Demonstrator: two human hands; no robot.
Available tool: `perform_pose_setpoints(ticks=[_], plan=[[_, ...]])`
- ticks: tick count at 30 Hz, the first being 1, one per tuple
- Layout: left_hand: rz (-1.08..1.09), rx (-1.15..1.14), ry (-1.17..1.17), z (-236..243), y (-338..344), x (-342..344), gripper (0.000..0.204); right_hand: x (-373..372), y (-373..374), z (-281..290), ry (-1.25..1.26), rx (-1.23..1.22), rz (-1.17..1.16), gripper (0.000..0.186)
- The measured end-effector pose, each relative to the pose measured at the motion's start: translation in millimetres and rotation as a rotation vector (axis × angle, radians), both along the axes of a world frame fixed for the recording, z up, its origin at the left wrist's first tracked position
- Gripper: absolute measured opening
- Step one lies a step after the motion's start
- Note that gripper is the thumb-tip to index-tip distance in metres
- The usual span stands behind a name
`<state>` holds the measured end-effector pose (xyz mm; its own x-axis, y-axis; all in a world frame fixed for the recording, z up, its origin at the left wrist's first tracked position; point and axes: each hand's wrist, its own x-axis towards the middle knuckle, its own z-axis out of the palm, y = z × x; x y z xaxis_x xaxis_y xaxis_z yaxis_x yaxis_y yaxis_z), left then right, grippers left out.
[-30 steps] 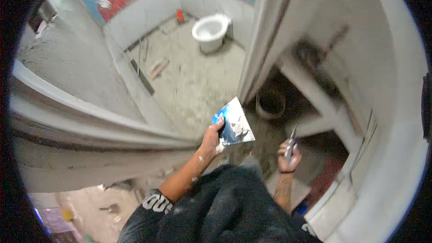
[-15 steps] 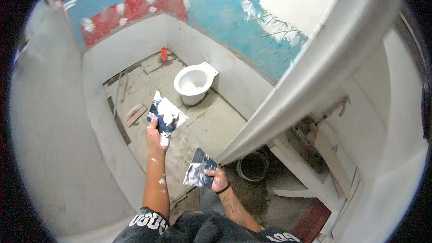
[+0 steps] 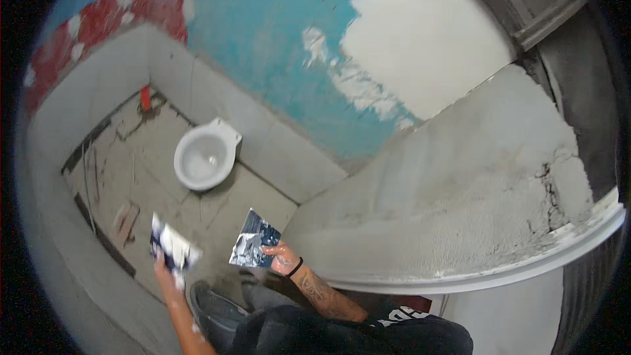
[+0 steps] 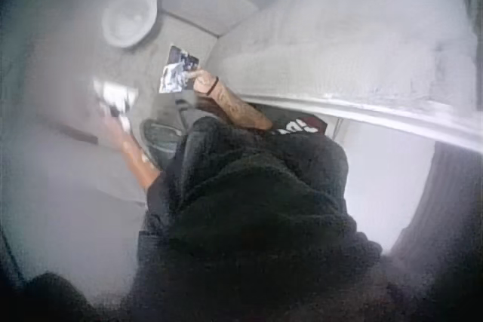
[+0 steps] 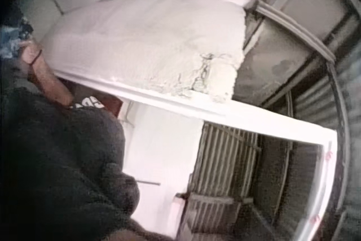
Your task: The person applies plaster onto the bathroom walls using putty knives, periodically scooping more plaster and spreading it across the blades.
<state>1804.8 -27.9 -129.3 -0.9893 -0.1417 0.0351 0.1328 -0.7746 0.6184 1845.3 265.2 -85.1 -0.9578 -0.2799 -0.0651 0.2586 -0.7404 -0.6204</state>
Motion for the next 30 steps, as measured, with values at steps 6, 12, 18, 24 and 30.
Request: perform_pose_setpoints(ticks=[6, 12, 18, 24, 30], plan=[[0.017, 0.101, -0.332, -73.3, -24.5, 152.2, 0.039, 35.0, 73.1, -68.8, 0.718, 0.691, -0.083, 0.04], [-0.153, -0.225, -0.1, -4.2, -77.9, 175.1, 0.044, 145.1, -30.2, 19.9, 0.166, 0.062, -0.316, 0.051], [-0.157, -0.249, -0.283, 62.1, -60.4, 168.2, 0.021, 199.9, -45.8, 37.6, 0.087, 0.124, -0.444, 0.036], [-0.188, -0.163, -0.287, 183.8, -53.5, 100.0, 0.024, 103.9, -88.3, 155.9, 0.226, 0.058, -0.498, 0.042], [-0.234, -0.205, -0.319, 224.0, -61.4, 140.7, 0.025, 144.4, -105.8, 173.5, 0.131, 0.121, -0.453, 0.04]])
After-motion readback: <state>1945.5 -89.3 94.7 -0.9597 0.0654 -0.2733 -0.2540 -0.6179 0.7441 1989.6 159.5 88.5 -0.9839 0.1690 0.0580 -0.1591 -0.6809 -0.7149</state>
